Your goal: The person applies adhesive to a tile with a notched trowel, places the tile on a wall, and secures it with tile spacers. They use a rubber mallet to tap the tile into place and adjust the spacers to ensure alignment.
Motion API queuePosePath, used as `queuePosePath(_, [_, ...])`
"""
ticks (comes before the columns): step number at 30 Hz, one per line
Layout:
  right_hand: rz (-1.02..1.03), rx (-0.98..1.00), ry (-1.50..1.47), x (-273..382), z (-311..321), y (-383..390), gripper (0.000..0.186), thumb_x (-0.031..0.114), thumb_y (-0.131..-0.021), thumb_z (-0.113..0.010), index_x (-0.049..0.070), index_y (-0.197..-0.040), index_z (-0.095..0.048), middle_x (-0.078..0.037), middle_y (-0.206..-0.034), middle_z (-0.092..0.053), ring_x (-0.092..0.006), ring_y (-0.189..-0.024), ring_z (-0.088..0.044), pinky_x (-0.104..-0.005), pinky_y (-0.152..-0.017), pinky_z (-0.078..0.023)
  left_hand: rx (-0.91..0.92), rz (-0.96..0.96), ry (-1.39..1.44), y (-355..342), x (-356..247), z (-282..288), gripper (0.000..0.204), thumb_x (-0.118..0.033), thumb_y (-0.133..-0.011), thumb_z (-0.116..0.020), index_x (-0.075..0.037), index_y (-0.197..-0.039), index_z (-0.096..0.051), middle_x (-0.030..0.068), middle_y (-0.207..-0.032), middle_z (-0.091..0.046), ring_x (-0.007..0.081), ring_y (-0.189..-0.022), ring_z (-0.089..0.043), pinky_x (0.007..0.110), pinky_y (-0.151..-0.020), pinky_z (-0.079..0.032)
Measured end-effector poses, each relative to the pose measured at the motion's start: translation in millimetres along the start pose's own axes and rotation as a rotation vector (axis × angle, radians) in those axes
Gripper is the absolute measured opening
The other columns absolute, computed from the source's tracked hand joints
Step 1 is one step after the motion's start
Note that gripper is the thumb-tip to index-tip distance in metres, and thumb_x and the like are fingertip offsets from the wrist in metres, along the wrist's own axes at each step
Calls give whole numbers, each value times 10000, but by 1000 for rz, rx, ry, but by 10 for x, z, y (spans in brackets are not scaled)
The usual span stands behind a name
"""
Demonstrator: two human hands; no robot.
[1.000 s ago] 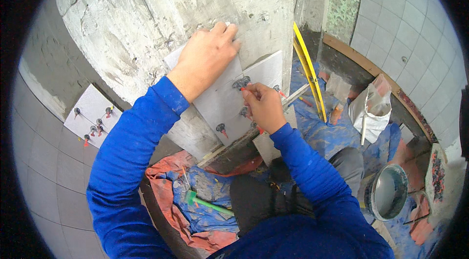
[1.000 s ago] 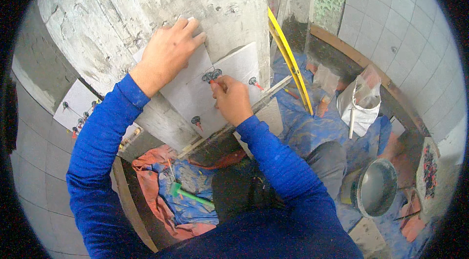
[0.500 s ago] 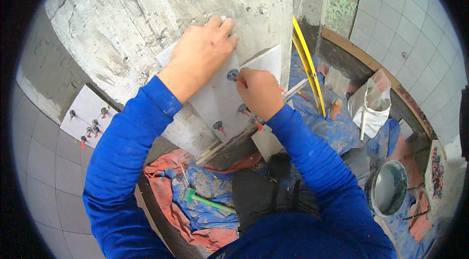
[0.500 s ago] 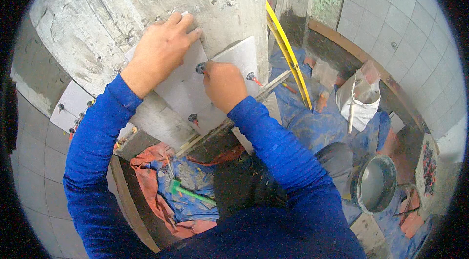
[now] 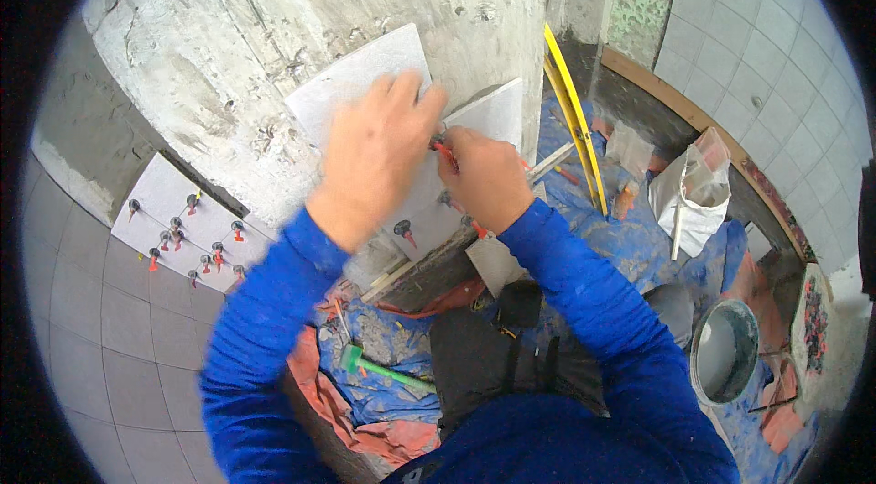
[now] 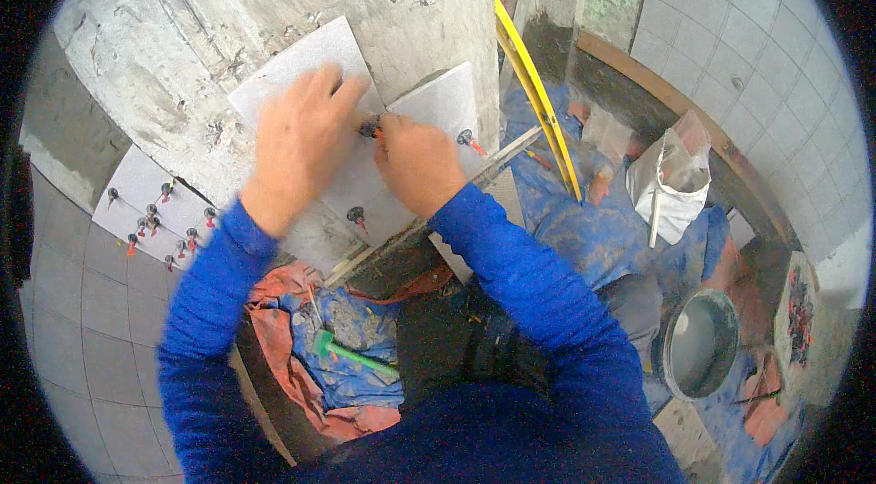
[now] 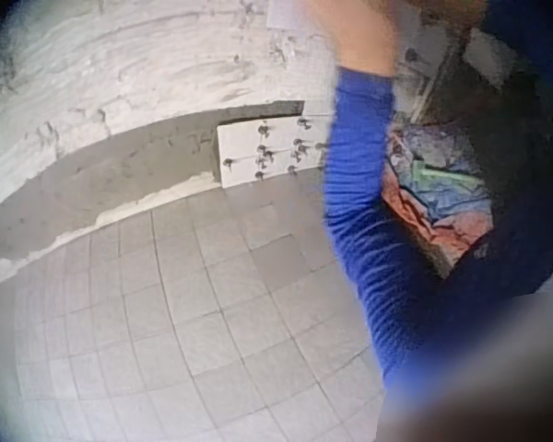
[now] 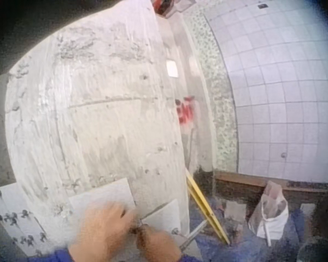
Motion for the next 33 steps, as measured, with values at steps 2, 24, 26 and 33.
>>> queuePosePath(2, [19,35,37,-33,-15,14,157,203,-944,-643,48,-934,-626,-167,-843,-685,-407,-760,-692,-506,-673,-558,35,410,412,385,-213,-129,282,-334,-929,-728,-96,-1078,-698,66,-842,-614,222,-722,-614,378,-610,-493])
queuePosePath(24, [171,220,318,48,145,-72,124,162,-900,-629,78,-975,-682,-141,-877,-731,-347,-751,-744,-460,-638,-591,-504,1519,2299,471,-810,-748,219,-317,-1026,-686,-118,-949,-637,-46,-686,-531,73,-554,-483,228,-495,-384])
queuePosePath(26, [163,254,323,35,146,-81,132,157,-892,-633,75,-982,-683,-144,-881,-732,-350,-752,-743,-462,-640,-592,-601,1424,1945,673,-830,-648,235,-320,-1029,-681,-102,-950,-645,-15,-736,-581,99,-577,-520,266,-531,-416])
queuePosePath(33, [170,253,295,46,171,-104,183,240,-961,-607,69,-909,-650,-155,-789,-713,-381,-674,-715,-482,-596,-571,-496,1641,2478,601,-961,-1141,277,-376,-1048,-642,-115,-956,-647,-41,-759,-580,93,-564,-492,230,-524,-416])
Point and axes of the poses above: each hand's wrist, its own y-axis away from the middle knuckle, its own z-axis out of the back of the hand, x = y × z, the point moved 2 cm from there along -y, towards the middle knuckle
